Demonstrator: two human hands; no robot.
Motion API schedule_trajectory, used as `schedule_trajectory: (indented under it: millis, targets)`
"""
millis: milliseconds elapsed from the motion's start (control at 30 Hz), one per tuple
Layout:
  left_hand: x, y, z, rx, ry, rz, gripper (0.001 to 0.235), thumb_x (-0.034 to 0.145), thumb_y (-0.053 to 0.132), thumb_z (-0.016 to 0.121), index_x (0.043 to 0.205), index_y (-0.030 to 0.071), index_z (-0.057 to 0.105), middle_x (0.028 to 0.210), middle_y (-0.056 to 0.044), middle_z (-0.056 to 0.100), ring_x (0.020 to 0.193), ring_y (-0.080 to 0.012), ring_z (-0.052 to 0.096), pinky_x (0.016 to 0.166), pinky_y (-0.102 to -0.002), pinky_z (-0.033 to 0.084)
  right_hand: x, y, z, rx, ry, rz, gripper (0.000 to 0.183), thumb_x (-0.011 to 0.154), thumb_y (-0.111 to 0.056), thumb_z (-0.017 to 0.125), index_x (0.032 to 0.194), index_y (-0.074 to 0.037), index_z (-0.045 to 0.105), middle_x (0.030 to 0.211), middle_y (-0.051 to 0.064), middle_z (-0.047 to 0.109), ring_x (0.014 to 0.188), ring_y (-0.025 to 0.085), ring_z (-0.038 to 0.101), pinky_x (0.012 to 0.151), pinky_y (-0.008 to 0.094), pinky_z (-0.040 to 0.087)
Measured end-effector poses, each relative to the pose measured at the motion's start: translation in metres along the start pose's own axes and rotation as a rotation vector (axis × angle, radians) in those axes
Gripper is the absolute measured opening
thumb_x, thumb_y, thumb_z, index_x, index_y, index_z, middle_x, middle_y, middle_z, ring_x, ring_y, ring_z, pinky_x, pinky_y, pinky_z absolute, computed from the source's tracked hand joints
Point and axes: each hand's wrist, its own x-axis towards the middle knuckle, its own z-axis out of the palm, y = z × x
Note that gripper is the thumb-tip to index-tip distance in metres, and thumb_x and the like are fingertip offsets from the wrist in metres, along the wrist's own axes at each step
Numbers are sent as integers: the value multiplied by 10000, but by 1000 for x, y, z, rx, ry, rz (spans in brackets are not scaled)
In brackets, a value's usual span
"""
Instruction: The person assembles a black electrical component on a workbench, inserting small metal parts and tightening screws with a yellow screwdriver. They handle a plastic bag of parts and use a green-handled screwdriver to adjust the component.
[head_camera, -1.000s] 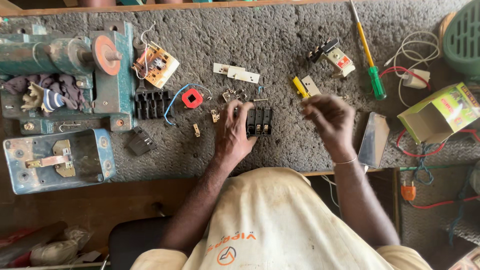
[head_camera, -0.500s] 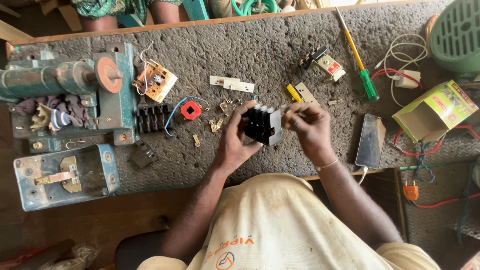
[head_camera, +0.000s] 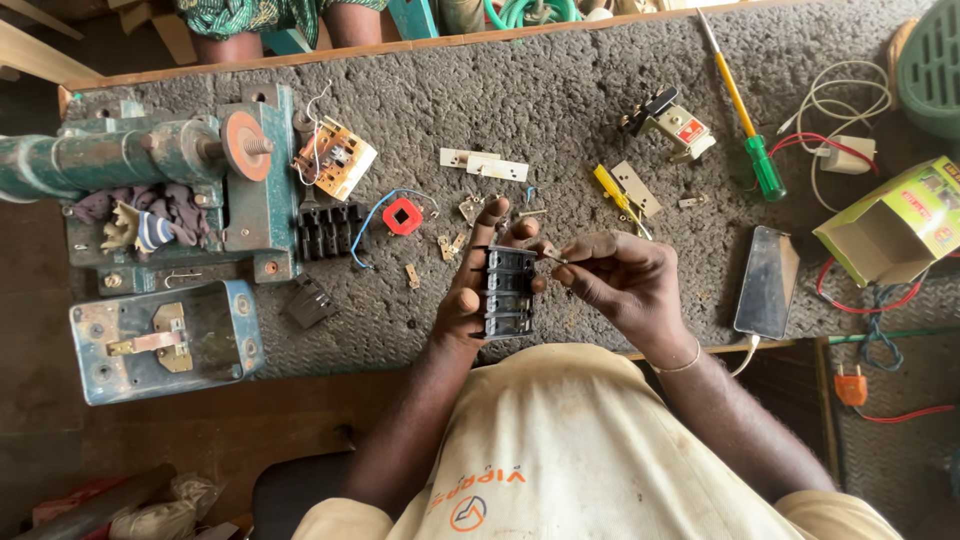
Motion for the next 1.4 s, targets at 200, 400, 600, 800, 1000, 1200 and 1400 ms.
schedule_trajectory:
  millis: [200,400,600,800,1000,1200,1400]
  targets:
    - [-7,-12,-16,-214,241,51,581,999,529,698,1398,167,484,1248,-111,579,1160,-288,611,958,-405,592,-1,6,0,-93,-24,-83,151,921,55,782,1058,20,728,1103,102,718,1003,125,697,886,269,614]
    - [-9,-18,-32,-22,818,38,525,1024,513,567,1308,72,586,1135,-124,644,1048,-244,654,905,-409,607,-8,16,0,125,-43,76,115,930,14,749,1035,-3,705,1010,77,731,900,133,734,808,289,651]
    - [-10,-23,-15,230,773,-42,375,965,378,664,1224,134,545,1114,-89,647,1014,-219,671,846,-400,629,1,27,-4,-65,63,-8,94,957,-9,742,1043,-22,707,1008,79,746,911,130,736,876,300,655]
    - [-12,-22,-14,287,589,-61,298,940,194,767,1060,158,497,1109,-108,633,962,-203,682,747,-308,643,16,20,-25,1,44,26,127,938,-18,756,1058,-28,716,1004,77,758,945,143,745,866,290,637]
    - [-12,-24,-13,246,503,59,310,955,84,747,1141,145,507,1113,-107,622,875,-163,672,629,-223,584,5,3,-11,-210,36,-91,122,927,0,771,1038,-30,730,1055,73,755,963,135,753,864,281,663]
    - [-10,-26,-2,232,442,124,367,923,44,740,1171,147,490,1198,-110,599,972,-156,672,758,-238,617,-1,-23,8,-839,14,-296,145,870,-8,789,1010,-39,774,1036,75,738,861,154,775,743,257,675]
    - [-10,-38,-1,421,324,210,358,956,49,771,1164,119,488,1297,-124,586,1083,-164,612,892,-284,598,2,-27,19,-989,40,-211,172,836,-66,806,985,-63,720,939,50,749,758,155,767,653,268,653]
